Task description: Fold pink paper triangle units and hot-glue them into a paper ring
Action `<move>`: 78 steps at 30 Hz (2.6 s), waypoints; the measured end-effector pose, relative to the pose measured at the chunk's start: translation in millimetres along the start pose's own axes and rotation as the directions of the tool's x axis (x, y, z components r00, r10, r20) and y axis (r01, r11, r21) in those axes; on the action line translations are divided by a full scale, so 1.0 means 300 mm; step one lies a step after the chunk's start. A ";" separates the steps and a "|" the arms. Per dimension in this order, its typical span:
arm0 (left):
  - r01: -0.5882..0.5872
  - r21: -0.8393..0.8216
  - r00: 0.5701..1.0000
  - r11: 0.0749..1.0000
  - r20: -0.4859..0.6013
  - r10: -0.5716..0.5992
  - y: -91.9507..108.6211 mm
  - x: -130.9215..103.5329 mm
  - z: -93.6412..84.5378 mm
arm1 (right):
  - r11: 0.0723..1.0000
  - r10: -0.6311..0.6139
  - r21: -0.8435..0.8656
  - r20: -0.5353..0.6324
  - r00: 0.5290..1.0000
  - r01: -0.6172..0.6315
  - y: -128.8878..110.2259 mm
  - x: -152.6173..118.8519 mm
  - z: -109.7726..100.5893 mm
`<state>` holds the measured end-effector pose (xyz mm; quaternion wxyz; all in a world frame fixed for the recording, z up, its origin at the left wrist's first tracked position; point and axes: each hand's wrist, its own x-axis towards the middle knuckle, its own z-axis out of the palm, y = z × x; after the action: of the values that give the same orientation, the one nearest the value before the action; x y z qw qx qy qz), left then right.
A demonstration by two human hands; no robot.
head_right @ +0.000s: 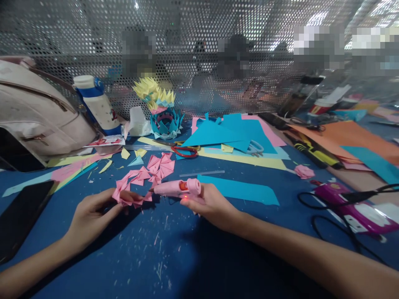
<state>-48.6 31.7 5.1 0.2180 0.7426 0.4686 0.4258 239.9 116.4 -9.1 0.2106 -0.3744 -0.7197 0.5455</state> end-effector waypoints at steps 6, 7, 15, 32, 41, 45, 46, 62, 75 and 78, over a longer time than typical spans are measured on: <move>-0.109 0.139 0.993 0.984 -0.019 0.113 -0.002 -0.006 0.000 | 0.990 0.051 -0.131 -0.011 0.999 -0.052 0.003 -0.007 0.005; -0.133 0.161 0.990 0.978 -0.019 0.138 -0.003 -0.007 0.000 | 0.987 0.059 -0.148 -0.014 0.998 -0.060 0.002 -0.008 0.005; -0.231 0.188 0.973 0.955 0.052 0.225 -0.002 -0.008 -0.001 | 0.982 -0.038 -0.183 0.030 0.999 0.043 -0.033 -0.008 0.002; -0.250 0.219 0.967 0.943 0.009 0.255 0.001 -0.004 0.000 | 0.979 -0.046 -0.198 0.023 0.999 0.049 -0.044 -0.008 0.004; -0.219 0.196 0.976 0.956 0.033 0.217 -0.006 -0.009 -0.001 | 0.978 -0.033 -0.204 0.032 0.999 0.039 -0.037 -0.006 0.000; -0.201 0.180 0.980 0.963 0.048 0.195 -0.009 -0.014 0.000 | 0.978 -0.008 -0.207 0.031 0.999 0.014 -0.029 -0.008 -0.001; -0.197 0.177 0.980 0.964 0.046 0.192 -0.011 -0.015 0.001 | 0.979 -0.002 -0.205 0.032 0.999 0.009 -0.027 -0.008 -0.001; -0.166 0.154 0.986 0.974 0.025 0.164 -0.018 -0.017 0.000 | 1.000 0.013 -0.021 0.076 0.997 -0.012 -0.021 0.002 -0.001; -0.182 0.129 0.983 0.975 0.039 0.179 -0.007 -0.012 0.001 | 0.988 -0.038 -0.149 0.037 0.999 0.043 -0.011 -0.009 0.003; -0.180 0.135 0.984 0.974 0.042 0.176 -0.005 -0.008 0.001 | 0.982 -0.052 -0.180 0.038 0.998 0.058 -0.022 -0.011 0.004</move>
<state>-49.7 30.4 2.8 0.1341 0.8011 0.4253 0.3993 239.0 112.2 -3.0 0.1786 -0.3629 -0.7798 0.4779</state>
